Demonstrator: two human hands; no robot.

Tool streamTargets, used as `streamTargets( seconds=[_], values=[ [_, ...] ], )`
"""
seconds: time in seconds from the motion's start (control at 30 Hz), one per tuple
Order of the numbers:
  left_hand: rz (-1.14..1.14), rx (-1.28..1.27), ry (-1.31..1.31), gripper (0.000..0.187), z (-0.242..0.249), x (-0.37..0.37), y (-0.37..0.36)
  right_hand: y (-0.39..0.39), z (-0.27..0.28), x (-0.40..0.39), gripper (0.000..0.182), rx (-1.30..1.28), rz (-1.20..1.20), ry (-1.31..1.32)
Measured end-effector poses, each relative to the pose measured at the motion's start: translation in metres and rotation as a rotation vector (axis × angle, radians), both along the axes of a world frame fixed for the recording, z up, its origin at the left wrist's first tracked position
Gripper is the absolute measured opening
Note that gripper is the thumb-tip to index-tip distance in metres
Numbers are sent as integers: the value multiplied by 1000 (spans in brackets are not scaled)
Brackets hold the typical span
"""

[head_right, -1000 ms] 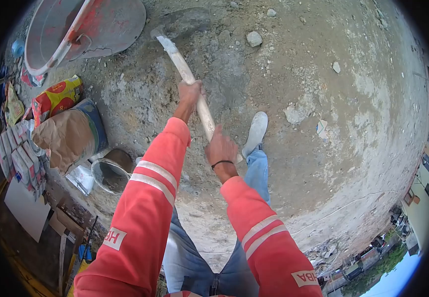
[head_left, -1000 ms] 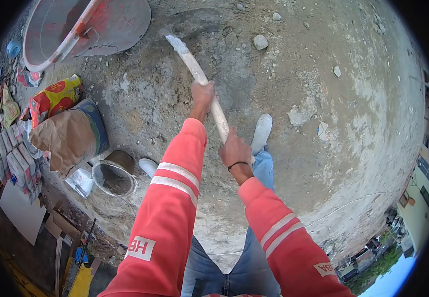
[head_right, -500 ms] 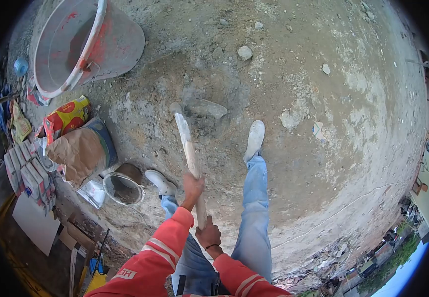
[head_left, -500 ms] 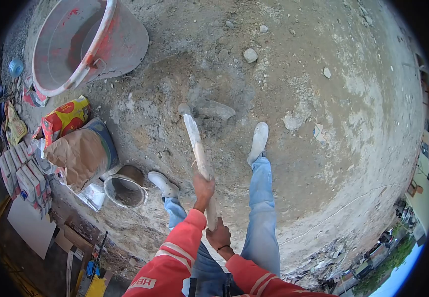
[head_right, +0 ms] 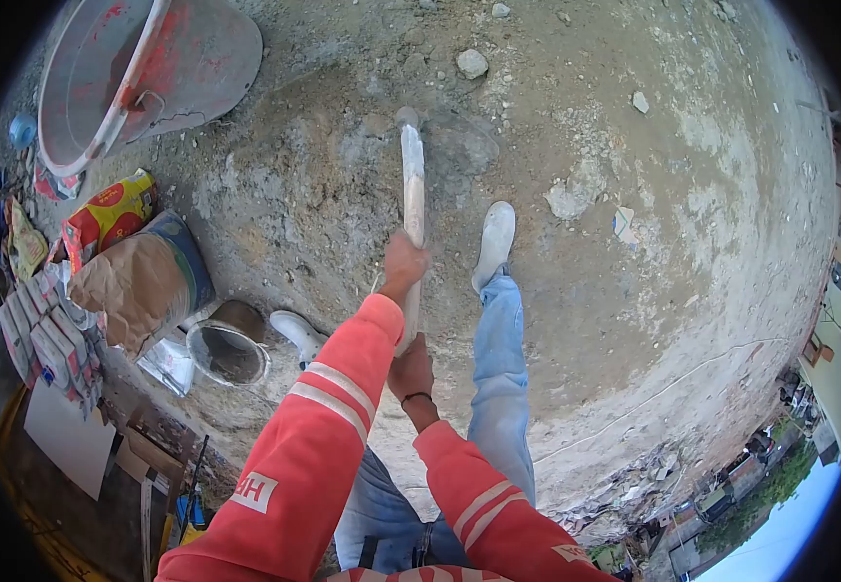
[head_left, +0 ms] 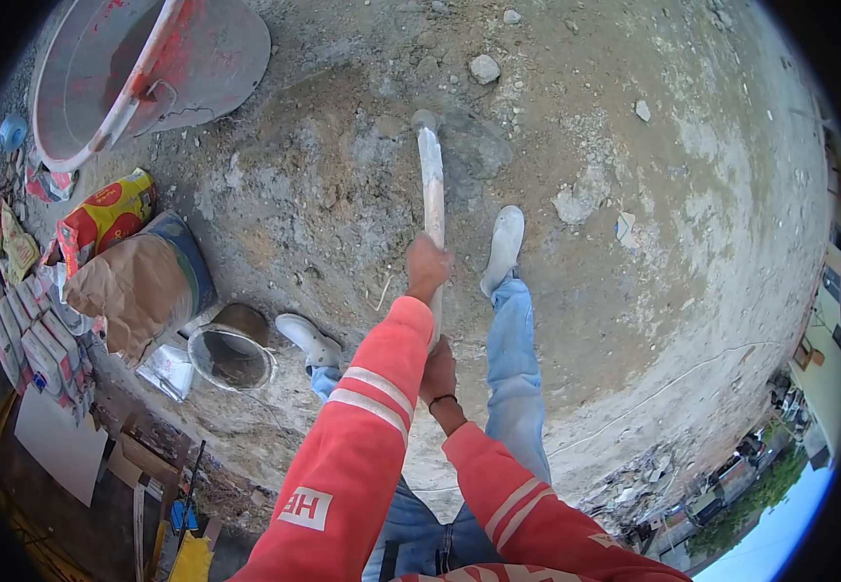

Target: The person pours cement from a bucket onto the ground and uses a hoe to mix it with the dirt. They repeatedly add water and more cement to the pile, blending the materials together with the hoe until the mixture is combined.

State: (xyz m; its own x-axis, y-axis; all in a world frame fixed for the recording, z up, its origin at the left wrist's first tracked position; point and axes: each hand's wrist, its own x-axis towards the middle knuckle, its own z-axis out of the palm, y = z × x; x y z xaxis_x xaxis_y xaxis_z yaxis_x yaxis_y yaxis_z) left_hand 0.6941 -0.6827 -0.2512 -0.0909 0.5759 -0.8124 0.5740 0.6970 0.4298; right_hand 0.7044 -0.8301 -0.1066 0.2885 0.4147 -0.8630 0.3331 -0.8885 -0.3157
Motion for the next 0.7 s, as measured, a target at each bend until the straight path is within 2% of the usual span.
streamTargets(
  seconds=[0.1, 0.13, 0.17, 0.2, 0.3, 0.37, 0.43, 0.47, 0.53, 0.57, 0.6, 0.63, 0.67, 0.7],
  values=[
    [-39, -130, 10, 49, -3, -51, -73, -36, 37, -36, 66, -270, 47, 10],
    [79, -86, -39, 48, 23, -60, -93, -52, 53, -43, 60, -267, 12, 59],
    [50, -101, 19, 50, 26, -73, -126, -79, 62, -52, 51, -295, 13, 61],
    [84, -204, -32, 51, 34, -85, -152, -89, 83, -56, 46, -345, 53, 49],
    [180, -88, 4, 46, 94, -99, -196, -150, 109, -70, 46, -302, 134, 24],
    [221, -48, 17, 43, 107, -109, -208, -166, 120, -72, 48, -371, 228, 9],
    [340, -41, -53, 40, 122, -117, -202, -172, 110, -68, 50, -325, 256, 52],
    [390, 11, -115, 30, 131, -119, -188, -172, 101, -63, 53, -272, 278, 87],
    [450, 28, -148, 29, 130, -136, -160, -144, 70, -41, 54, -127, 281, 402],
    [504, 42, -177, 28, 129, -145, -151, -134, 40, -27, 53, -129, -11, 695],
    [515, 40, -176, 28, 128, -152, -142, -83, 34, -8, 47, -221, -257, 746],
    [556, 31, -149, 28, 126, -159, -131, -48, 11, 9, 42, -96, -277, 636],
    [599, 24, -121, 27, 124, -166, -123, -28, -37, 29, 36, 152, -118, 440],
    [613, 23, -116, 27, 123, -171, -118, 7, -74, 48, 33, 271, 7, 195]
  ],
)
